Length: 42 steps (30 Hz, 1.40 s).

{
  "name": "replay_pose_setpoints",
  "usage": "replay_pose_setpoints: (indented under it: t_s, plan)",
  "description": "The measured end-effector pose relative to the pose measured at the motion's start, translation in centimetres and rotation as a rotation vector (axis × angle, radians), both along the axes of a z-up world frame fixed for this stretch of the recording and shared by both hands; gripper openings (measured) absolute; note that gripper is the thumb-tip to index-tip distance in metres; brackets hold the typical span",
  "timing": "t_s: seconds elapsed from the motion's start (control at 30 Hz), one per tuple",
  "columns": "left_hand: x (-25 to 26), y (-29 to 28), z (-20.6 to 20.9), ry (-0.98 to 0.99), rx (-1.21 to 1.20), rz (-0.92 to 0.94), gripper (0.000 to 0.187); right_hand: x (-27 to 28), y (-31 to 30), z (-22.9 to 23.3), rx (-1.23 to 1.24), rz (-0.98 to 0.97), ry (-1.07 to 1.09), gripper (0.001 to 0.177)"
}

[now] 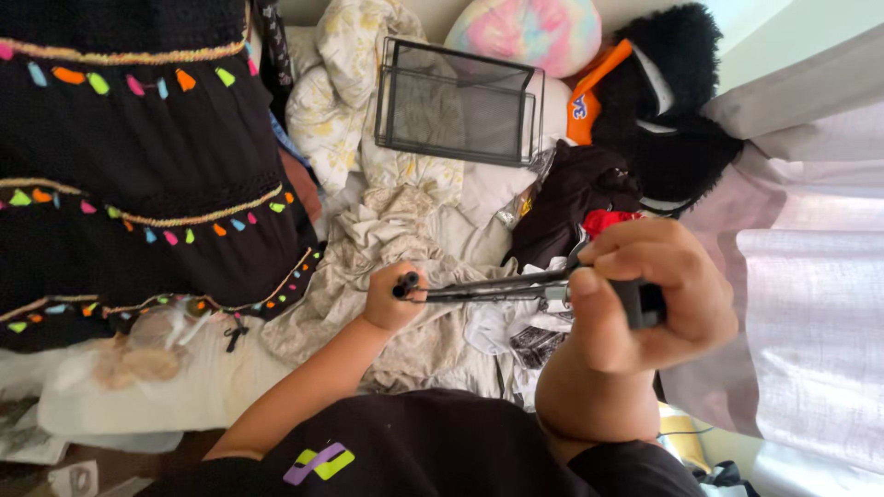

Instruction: The person assembles a black wire mesh storage rack by connecting metal frame pieces and inserting a mesh basket. They attach small black plastic feet to the frame legs and place the basket into the frame.

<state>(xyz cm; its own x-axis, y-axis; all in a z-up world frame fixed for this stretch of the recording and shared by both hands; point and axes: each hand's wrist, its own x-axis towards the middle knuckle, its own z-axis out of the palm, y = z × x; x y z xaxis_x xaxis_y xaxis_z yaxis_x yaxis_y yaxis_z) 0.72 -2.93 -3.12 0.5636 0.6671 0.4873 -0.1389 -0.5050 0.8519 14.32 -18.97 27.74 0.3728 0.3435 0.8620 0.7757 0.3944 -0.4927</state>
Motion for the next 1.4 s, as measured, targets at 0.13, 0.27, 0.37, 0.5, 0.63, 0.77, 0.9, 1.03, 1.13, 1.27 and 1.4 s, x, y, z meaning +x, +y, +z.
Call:
replay_pose_setpoints:
  t_s: [0.13, 0.27, 0.37, 0.5, 0.63, 0.77, 0.9, 1.03, 1.13, 1.27, 1.4]
  plan:
    - [0.3, -0.3, 0.9, -0.04, 0.092, 0.029, 0.011, 0.1, -0.8, -0.6, -0.02, 0.125, 0.242, 0.01]
    - [0.5, -0.1, 0.8, -0.018, 0.002, 0.031, 0.012, 1.6, -2.5, -2.0, 0.036, 0.29, 0.382, 0.013]
    - [0.8, 0.4, -0.2, -0.015, -0.117, 0.06, 0.016, 3.6, -4.8, -4.2, 0.063, 0.338, 0.55, 0.012]
    - [1.0, 1.7, -1.4, -0.046, -0.22, 0.141, 0.02, 7.2, -8.7, -7.8, 0.083, 0.295, 0.569, 0.009]
    - [-0.5, 2.8, -1.0, -0.042, -0.122, 0.14, 0.028, 10.0, -11.0, -11.3, -0.093, 0.076, 0.683, 0.024]
    - [-1.8, 3.3, 1.2, -0.032, -0.149, 0.095, 0.032, 10.7, -9.1, -15.0, -0.611, 0.069, 0.774, 0.071]
    - [-3.5, 4.0, 4.1, 0.018, -0.135, 0.095, 0.035, 7.8, -4.9, -19.2, -0.848, 0.16, 0.709, 0.078]
    - [-5.5, 4.7, 5.6, 0.051, -0.054, 0.107, 0.037, 4.8, -1.7, -21.4, -0.582, 0.474, 0.657, 0.077]
    - [-7.3, 5.3, 5.8, 0.07, -0.041, 0.24, 0.036, 3.2, 0.0, -22.4, -0.661, 0.392, 0.605, 0.062]
    - [-8.9, 6.2, 6.4, 0.303, 0.066, 0.337, 0.033, 1.3, 2.0, -23.8, -0.747, 0.246, 0.348, 0.04]
    - [-11.0, 6.3, 9.9, 0.407, 0.2, 0.291, 0.083, 0.8, 2.8, -25.2, -0.739, 0.173, 0.316, 0.034]
